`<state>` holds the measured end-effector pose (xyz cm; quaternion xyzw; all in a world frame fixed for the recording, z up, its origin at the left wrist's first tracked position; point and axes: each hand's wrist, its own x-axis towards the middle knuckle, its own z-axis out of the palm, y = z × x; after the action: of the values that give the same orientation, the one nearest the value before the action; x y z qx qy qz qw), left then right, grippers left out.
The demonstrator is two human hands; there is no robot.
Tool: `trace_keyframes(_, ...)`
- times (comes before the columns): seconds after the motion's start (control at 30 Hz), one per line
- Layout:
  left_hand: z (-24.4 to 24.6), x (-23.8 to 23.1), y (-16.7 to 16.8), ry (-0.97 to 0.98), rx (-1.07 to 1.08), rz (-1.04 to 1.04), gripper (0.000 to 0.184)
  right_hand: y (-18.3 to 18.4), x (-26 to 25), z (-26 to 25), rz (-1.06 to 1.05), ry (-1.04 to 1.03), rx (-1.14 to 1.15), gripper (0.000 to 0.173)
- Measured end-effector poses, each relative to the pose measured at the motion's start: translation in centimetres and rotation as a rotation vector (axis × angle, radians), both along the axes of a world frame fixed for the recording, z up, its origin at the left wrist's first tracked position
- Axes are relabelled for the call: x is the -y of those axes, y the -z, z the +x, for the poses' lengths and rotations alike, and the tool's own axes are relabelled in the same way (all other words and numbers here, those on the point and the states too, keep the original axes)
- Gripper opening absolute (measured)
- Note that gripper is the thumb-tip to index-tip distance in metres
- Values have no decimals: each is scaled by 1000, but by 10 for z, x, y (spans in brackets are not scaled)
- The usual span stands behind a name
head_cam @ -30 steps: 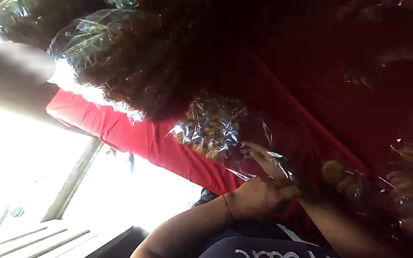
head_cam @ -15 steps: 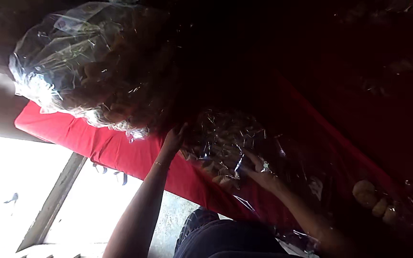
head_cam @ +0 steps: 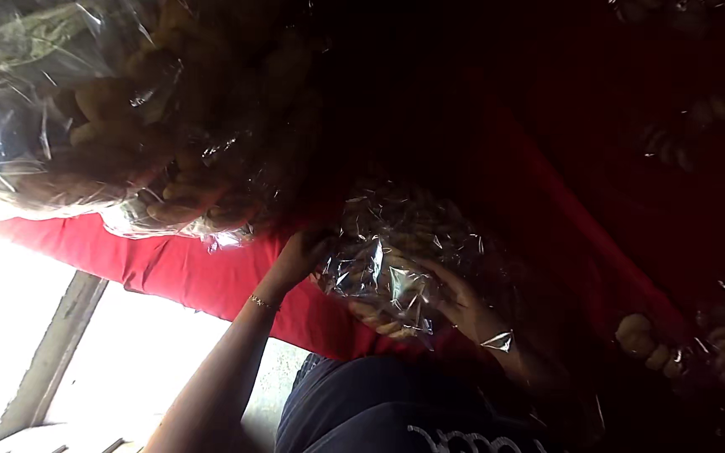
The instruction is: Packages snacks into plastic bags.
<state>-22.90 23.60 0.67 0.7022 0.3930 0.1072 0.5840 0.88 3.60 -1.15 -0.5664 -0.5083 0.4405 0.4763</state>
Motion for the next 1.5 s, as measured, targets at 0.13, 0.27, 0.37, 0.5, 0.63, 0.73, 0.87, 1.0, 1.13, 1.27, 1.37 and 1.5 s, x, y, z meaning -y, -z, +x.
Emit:
trace_keyframes(0.13, -2, 2, 3, 27, 48, -10, 17, -15, -9, -15, -62, 22, 176, 84)
trace_keyframes(0.27, -6, 11, 8, -18, 112, -6, 17, -20, -12, -18, -170, 36, 330, 73)
trace_keyframes(0.37, -8, 16, 10, -74, 141, -27, 16, -21, -15, -14, 66, 218, 182, 49)
trace_keyframes(0.5, -8, 22, 13, -45, 148, 30, 16, -10, -27, -15, 125, 272, 56, 56)
trace_keyframes(0.63, -12, 24, 14, -20, 158, 11, 17, -24, -41, -1, -71, -16, 120, 63)
trace_keyframes(0.73, -14, 34, 14, -66, 193, -112, 22, -36, -49, 5, -117, -231, 321, 46)
trace_keyframes(0.87, -16, 46, 18, -136, 219, -128, 25, -21, -43, 0, 133, -307, 428, 37)
trace_keyframes(1.0, -20, 56, 21, -128, 216, -111, 31, -28, -41, -19, -7, -116, 635, 38)
trace_keyframes(1.13, -22, 50, 24, -146, 235, -59, 43, -32, -45, -35, 44, -90, 918, 37)
trace_keyframes(1.27, -16, 32, 21, -122, 121, 174, 43, -35, -51, -9, 70, -355, 556, 43)
trace_keyframes(1.37, -12, 33, 16, -112, 49, 268, 28, -22, -45, -20, 191, -254, 597, 38)
trace_keyframes(1.5, -16, 46, 5, -115, 83, -98, 39, -14, -41, -33, 190, -166, 1023, 36)
